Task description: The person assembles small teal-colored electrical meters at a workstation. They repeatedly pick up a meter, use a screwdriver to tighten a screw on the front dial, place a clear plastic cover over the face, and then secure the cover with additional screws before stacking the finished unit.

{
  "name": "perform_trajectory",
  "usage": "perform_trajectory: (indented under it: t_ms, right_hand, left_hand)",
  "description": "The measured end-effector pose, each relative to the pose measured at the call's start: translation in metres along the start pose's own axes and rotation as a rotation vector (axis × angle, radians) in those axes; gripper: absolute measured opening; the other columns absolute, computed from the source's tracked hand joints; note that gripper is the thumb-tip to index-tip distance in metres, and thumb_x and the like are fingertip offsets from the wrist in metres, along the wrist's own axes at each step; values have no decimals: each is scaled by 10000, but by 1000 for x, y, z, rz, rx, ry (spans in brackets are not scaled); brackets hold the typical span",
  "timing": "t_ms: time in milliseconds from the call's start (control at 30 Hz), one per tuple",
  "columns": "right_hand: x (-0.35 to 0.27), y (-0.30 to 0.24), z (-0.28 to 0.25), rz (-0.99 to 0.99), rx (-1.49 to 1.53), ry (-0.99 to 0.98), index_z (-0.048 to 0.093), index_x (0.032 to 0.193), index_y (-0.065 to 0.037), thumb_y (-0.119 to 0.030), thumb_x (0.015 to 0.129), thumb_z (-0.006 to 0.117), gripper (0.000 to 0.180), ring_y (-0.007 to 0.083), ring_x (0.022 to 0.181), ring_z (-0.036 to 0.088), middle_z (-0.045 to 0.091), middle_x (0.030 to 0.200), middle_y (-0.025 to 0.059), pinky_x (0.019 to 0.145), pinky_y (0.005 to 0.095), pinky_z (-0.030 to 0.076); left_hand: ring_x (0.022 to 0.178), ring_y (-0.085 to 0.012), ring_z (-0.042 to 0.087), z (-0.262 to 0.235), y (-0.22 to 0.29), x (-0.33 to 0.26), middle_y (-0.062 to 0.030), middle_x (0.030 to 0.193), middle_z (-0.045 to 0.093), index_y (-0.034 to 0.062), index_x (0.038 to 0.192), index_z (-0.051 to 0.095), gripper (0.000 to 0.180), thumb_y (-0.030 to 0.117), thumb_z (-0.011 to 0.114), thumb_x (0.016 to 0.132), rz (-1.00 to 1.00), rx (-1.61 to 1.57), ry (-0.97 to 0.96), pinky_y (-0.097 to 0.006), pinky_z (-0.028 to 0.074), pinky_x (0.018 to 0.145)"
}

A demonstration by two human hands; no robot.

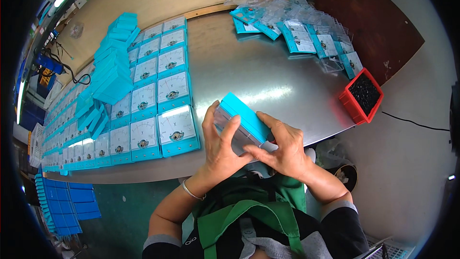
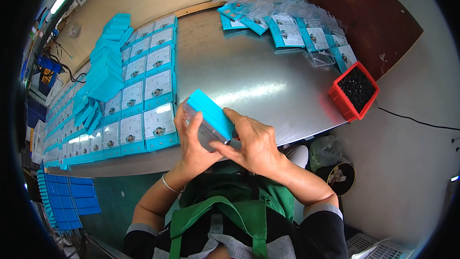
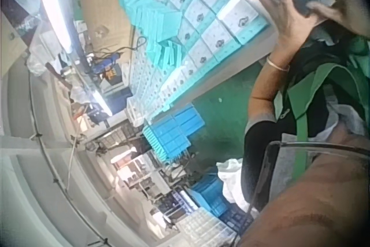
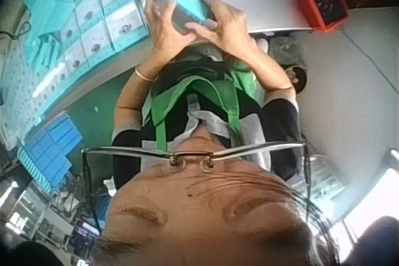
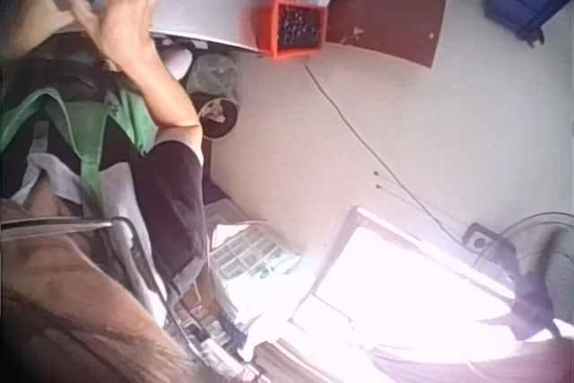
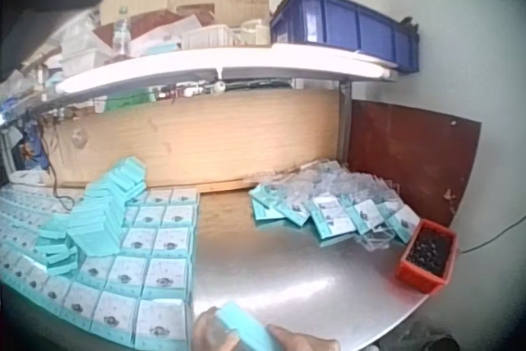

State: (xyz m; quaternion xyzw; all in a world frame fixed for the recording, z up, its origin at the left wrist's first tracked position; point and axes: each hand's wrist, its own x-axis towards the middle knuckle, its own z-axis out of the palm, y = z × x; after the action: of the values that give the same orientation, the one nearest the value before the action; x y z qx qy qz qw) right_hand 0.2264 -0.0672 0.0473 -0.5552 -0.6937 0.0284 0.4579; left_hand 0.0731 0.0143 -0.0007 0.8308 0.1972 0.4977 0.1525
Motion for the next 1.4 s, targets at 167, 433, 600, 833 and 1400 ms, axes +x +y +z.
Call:
perform_trajectory:
  t_ms: [167, 433, 600, 833, 1400]
  right_hand:
    - [3, 15, -5, 80, 88, -75, 564, 1161, 66, -256, 719, 803, 597, 198, 579, 608, 611, 715, 157, 514, 298, 489]
    - [48, 118, 8, 772, 606, -515, 631, 1066, 67, -363, 855, 667, 480, 121, 522, 547, 586, 664, 60, 421, 245, 390]
    - [80, 154, -2, 431, -301, -261, 598, 1170, -17, -441, 855, 633, 530, 289, 801, 660, 590, 1044, 225, 671, 405, 539]
    - [108, 216, 8, 590, -857, -264, 562, 1241, -80, -519, 876, 541, 572, 449, 1119, 521, 143, 1502, 248, 869, 436, 507]
    - [-21, 81, -31, -228, -130, -268, 636, 964, -20, -23, 674, 699, 297, 342, 985, 623, 460, 1339, 244, 738, 377, 543]
  left_hand:
    - [1323, -488, 269, -15, -9, -7, -313, 1459, 169, 237, 1454, 237, 1146, 258, 897, 518, 42, -42, -123, -564, 347, 992]
    - [1280, -363, 411, -24, -36, 19, -156, 1404, 407, 112, 1336, 444, 751, 196, 779, 671, 170, 226, -699, -507, 343, 1051]
    - [1193, -386, 486, -14, -62, 43, -172, 1345, 449, 56, 1249, 512, 609, 186, 759, 708, 190, 332, -701, -415, 430, 999]
    - [1305, -406, 356, -1, -124, 83, -206, 1415, 362, 62, 1330, 423, 588, 159, 673, 807, -40, 610, -719, -540, 304, 1063]
    - [1021, -279, 619, 40, -49, 33, -193, 1271, 513, -15, 1295, 413, 456, 238, 533, 934, -1274, -1627, -478, -406, 556, 809]
